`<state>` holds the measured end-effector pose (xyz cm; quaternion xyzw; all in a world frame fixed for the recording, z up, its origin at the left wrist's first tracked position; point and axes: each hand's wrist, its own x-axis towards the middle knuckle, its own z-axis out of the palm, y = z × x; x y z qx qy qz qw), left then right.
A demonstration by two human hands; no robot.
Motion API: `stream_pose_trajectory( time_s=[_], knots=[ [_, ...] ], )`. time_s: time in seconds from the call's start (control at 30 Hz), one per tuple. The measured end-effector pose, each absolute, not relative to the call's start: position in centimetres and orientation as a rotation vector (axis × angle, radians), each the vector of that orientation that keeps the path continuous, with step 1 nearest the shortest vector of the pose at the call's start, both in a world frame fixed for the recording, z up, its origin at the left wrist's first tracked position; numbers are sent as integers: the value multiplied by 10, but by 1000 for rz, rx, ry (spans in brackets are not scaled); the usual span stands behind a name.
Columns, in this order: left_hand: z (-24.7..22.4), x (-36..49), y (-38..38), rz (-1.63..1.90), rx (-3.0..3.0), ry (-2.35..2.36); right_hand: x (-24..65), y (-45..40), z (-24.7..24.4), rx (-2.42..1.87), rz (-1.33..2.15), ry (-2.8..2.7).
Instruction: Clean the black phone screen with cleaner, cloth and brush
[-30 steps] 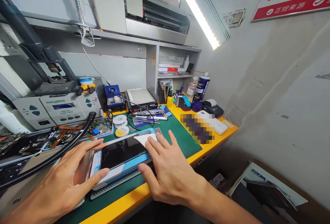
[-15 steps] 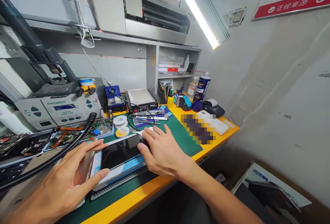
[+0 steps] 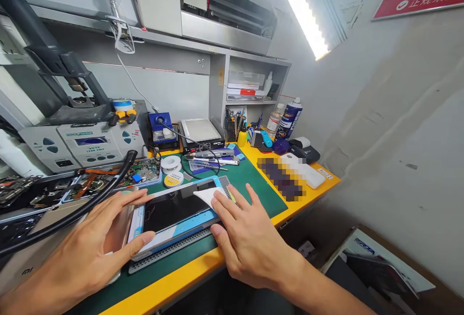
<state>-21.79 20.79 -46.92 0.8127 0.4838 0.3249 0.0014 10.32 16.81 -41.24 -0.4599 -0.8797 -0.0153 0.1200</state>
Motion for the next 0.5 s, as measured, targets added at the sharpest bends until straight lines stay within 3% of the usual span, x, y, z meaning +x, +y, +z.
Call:
stream_pose_trajectory(
  time_s=[0.5],
  knots=[
    [-466,-216,209,1050,2563,1532,61,159,-420,-1274,-40,-2499]
  ],
)
